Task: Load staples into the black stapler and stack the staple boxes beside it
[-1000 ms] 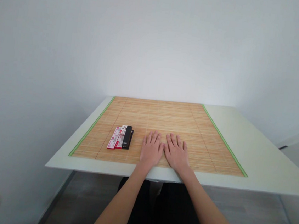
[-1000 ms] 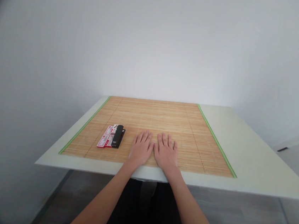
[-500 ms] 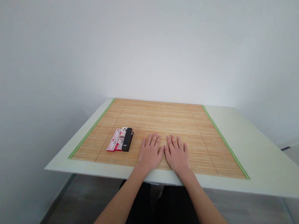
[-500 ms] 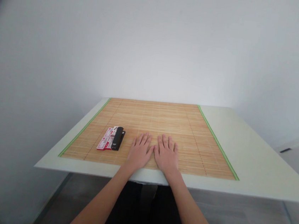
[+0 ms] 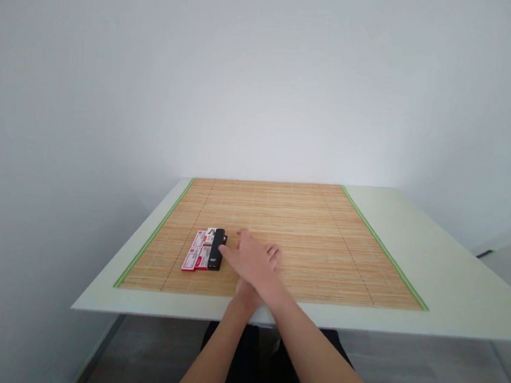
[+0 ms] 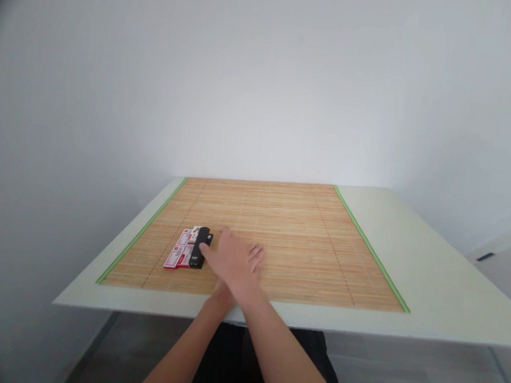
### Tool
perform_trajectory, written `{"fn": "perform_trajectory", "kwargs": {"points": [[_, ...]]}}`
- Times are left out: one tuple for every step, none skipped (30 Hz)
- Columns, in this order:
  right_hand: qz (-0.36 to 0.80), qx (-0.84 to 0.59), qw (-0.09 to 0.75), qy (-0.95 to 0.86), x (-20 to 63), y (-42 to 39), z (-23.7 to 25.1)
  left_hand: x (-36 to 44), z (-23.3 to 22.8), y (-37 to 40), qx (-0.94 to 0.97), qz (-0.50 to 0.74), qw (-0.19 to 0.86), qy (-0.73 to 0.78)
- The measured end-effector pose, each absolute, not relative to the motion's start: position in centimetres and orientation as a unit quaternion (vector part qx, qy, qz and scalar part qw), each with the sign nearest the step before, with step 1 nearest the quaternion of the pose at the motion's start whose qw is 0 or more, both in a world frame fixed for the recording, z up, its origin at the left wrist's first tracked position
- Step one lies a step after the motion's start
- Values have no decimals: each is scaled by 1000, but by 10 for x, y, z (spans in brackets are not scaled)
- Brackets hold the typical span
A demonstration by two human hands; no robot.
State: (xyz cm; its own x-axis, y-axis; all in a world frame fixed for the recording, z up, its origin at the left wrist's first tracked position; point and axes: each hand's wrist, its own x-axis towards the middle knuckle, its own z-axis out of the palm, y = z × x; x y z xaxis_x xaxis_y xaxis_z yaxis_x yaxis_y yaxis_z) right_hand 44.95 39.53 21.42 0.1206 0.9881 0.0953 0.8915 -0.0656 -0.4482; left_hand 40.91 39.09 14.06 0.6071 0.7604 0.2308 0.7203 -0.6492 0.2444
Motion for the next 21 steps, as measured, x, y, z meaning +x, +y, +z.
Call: {"fn": "perform_trajectory", "kwargs": {"points": [[131,-713,203,-658,433,401,215,409,139,394,899,155,69,404],[152,-701,199,-668,420,407,216,408,138,397,905,152,75,391],[165,-692,198,-675,409,413,217,408,137,400,910,149,81,377],[174,-683,197,-681,403,420,218,406,137,401,914,147,85,369],[179,-677,195,-687,400,426,219,405,138,402,917,146,89,361],[179,-672,194,-692,402,431,220,403,140,401,920,145,92,353],[174,-669,192,-696,407,436,222,402,142,398,922,149,97,345],[168,-666,189,-701,415,441,223,401,144,395,921,159,105,339],[160,-663,186,-707,427,445,224,400,147,391,918,174,113,338],[151,-660,183,-713,442,448,226,399,150,386,912,192,122,341],[142,-656,178,-719,458,451,227,399,154,382,904,211,129,348],[136,-651,173,-726,477,453,228,399,158,379,896,228,135,356],[130,-646,167,-734,496,454,230,399,162,376,888,243,138,365],[128,-638,161,-742,516,454,230,399,166,374,881,254,136,375],[125,-629,156,-751,535,453,231,398,170,372,871,268,135,388],[122,-621,153,-759,552,451,231,397,174,372,859,283,130,405],[118,-612,151,-767,568,448,230,396,177,371,845,298,123,427],[116,-603,150,-775,581,444,229,394,180,371,828,313,114,452],[114,-594,150,-782,591,440,227,393,181,370,811,326,105,475],[112,-586,151,-788,599,437,225,392,183,370,795,337,95,495],[111,-578,153,-794,604,434,223,392,183,369,784,343,85,510]]}}
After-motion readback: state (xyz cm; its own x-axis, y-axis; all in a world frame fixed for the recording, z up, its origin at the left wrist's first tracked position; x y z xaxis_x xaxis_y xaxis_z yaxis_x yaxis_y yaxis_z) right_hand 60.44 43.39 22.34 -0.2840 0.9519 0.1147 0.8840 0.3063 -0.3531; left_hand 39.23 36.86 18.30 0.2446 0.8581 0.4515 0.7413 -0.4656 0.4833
